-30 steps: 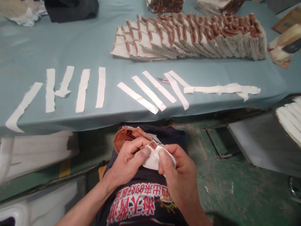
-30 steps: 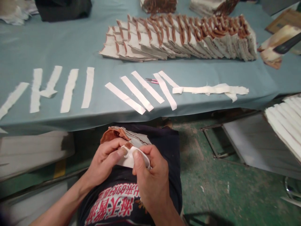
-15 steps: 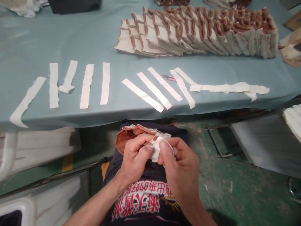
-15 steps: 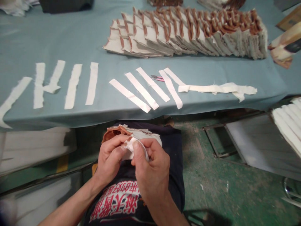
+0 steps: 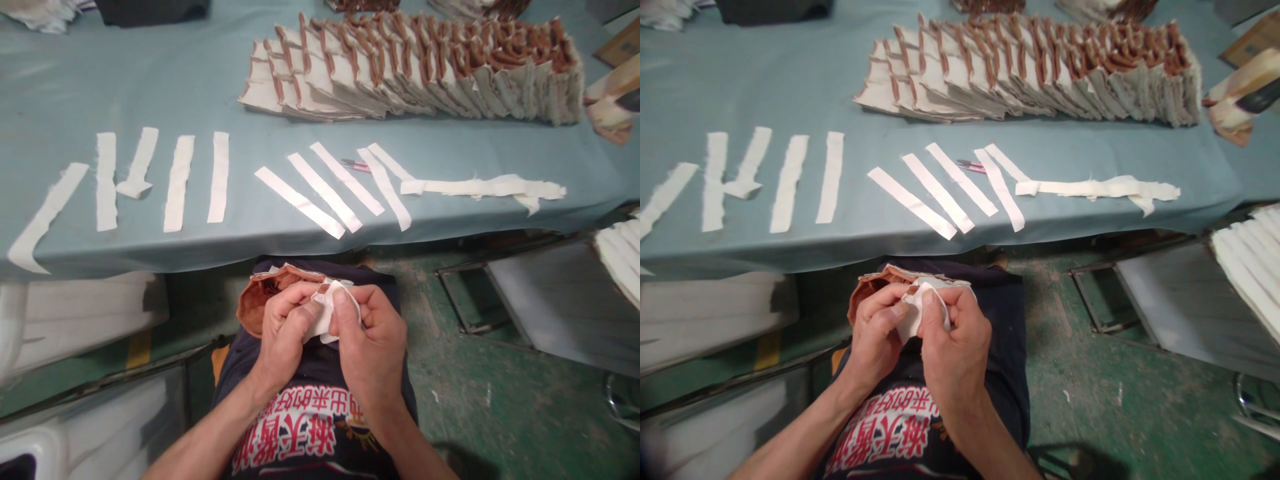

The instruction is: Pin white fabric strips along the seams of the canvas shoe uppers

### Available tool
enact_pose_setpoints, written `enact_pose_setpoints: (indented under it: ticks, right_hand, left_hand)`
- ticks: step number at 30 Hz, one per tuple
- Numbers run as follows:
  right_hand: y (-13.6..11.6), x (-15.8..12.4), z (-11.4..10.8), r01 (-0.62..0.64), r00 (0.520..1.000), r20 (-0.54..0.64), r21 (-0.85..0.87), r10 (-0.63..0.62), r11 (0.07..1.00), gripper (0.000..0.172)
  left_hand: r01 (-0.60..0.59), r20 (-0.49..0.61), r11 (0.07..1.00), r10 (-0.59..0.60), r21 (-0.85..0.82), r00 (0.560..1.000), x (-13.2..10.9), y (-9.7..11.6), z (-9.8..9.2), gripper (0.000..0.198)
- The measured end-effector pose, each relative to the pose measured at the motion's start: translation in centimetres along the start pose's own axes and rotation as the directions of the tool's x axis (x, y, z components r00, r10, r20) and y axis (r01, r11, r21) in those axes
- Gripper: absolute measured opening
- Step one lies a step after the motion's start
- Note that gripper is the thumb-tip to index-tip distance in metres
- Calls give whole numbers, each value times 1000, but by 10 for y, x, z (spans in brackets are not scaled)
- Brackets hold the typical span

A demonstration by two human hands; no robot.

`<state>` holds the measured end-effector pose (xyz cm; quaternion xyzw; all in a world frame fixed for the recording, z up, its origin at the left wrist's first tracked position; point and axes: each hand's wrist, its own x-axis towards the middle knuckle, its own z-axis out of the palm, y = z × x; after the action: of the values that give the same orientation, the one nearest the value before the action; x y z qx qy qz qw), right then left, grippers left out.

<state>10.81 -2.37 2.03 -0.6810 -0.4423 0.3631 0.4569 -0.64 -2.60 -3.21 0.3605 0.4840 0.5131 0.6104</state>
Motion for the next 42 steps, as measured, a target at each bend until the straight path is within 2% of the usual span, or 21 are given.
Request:
enact_pose_setpoints:
  ticks: [4,7,15,18,21,25,32,34,36,39,42]
  right_hand:
    - [5,0,2,40,999,-5,-66,-40,997,28]
    - [8,-1,3,54,999,4,-90,-54,995,27]
    - [14,-2,5,71,997,15,-124,-69,990,28]
    - [9,-1,3,112,993,47,-171,-106,979,28]
    - [1,1,-3,224,974,88,-303,-207,926,27]
    - [-8,5,-10,371,928,136,-451,-348,812,27]
    - [-13,8,-16,458,883,216,-594,-417,661,22]
    - [-15,9,-18,501,857,224,-570,-463,651,17]
    - [-18,10,-20,537,841,234,-480,-488,694,12]
    - [-19,10,-21,528,847,267,-314,-461,789,6]
    - [-17,9,-19,523,843,290,-246,-452,816,7]
  left_hand:
    - [-13,42,996,17,-89,999,2,-2,-1,21]
    - [-41,53,996,45,-81,998,4,1,2,23]
    - [-84,-60,992,90,94,994,6,10,9,22]
    - [-113,-89,985,125,129,988,6,14,10,19]
    - [-138,-103,975,158,176,982,5,20,8,15]
    - [-127,-84,965,150,228,985,1,26,4,15]
    - [-105,-75,960,128,260,989,-3,32,-3,21]
    - [-102,-73,961,124,256,990,-5,35,-4,21]
    - [-94,-55,967,110,237,992,-7,39,-6,20]
    - [-108,-25,967,117,232,993,-10,44,-7,18]
    - [-136,-22,956,147,258,989,-12,47,-5,17]
